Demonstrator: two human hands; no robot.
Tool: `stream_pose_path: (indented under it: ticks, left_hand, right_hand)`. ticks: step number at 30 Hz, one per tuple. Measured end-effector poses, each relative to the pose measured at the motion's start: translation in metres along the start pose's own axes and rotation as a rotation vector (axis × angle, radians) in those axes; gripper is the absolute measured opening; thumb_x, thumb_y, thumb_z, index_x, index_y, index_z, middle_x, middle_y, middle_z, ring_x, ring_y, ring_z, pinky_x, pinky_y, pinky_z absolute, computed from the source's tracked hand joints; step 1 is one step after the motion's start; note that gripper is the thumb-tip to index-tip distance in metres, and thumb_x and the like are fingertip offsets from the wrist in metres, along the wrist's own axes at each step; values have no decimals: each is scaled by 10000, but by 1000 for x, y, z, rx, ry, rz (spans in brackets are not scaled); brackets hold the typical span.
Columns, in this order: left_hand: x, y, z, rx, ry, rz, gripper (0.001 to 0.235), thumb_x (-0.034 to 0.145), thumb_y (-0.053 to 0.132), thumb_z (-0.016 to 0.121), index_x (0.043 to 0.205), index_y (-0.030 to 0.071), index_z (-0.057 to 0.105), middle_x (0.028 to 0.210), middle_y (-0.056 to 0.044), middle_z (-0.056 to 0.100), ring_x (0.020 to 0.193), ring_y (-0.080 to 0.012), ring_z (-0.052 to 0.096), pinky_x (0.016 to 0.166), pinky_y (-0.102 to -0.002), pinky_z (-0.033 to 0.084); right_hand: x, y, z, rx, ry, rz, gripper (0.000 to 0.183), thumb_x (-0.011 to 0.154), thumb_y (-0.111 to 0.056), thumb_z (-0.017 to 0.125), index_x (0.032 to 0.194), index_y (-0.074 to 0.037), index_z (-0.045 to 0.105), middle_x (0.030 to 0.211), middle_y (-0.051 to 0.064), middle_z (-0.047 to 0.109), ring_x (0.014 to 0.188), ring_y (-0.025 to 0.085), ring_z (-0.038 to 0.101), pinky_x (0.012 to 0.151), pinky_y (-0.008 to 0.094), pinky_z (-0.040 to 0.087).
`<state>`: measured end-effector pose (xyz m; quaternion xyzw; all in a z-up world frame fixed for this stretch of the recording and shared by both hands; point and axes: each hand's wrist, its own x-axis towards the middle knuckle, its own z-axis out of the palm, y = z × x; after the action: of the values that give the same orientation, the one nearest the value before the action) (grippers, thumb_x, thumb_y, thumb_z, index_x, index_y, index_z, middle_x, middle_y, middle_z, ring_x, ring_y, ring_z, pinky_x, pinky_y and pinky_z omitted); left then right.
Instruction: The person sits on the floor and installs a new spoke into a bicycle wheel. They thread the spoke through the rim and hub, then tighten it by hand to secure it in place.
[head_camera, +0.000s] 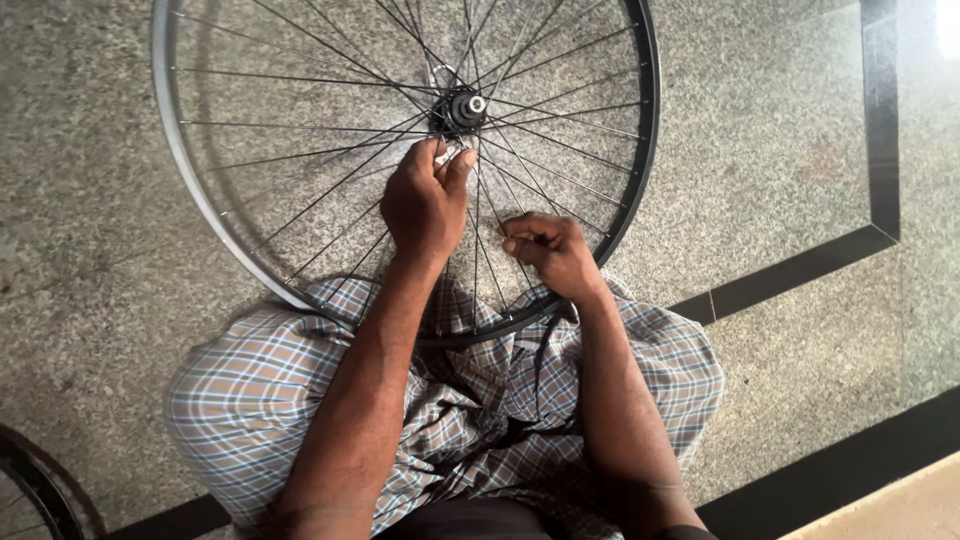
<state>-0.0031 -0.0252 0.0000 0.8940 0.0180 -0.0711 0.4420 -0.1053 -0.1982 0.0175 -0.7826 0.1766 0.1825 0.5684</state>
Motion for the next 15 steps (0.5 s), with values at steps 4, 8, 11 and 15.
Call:
stream_pose_path:
  ticks: [4, 8, 11, 15]
  left_hand:
    - [3, 2, -1, -1, -27, -51, 440, 942, 435, 727, 1113, 30, 694, 721, -48, 721, 599, -187, 686, 540, -361, 524]
    - [0, 2, -1, -14, 10, -26, 425, 938, 441, 732, 1079, 41, 702, 766, -65, 736, 637, -196, 708, 564, -366, 539]
    - [2, 2, -2, 1, 31, -4, 421, 933, 445, 738, 1070, 48, 704, 784, -81, 740, 668, -230, 717, 589, -390, 550]
    - [5, -1, 3, 81, 102, 56, 375, 926, 434, 746, 1040, 78, 713, 776, -79, 749, 719, -300, 727, 623, -434, 545]
  right_hand:
    - [4, 2, -3, -9, -8, -76, 207, 898, -134, 757, 1065, -13, 771, 962, 103, 783, 835, 163, 725, 729, 318, 584]
    - [4, 7, -2, -21, 4, -25, 202, 894, -137, 749, 1063, -26, 762, 985, 66, 775, 864, 137, 735, 751, 298, 603]
    - [7, 6, -2, -28, 22, 40, 208, 871, -97, 758, 1068, -28, 759, 935, 51, 762, 820, 125, 700, 720, 293, 574]
    - [10, 10, -1, 97, 3, 4, 286, 890, 16, 601, 1113, -30, 773, 867, 32, 750, 767, 105, 659, 694, 277, 564]
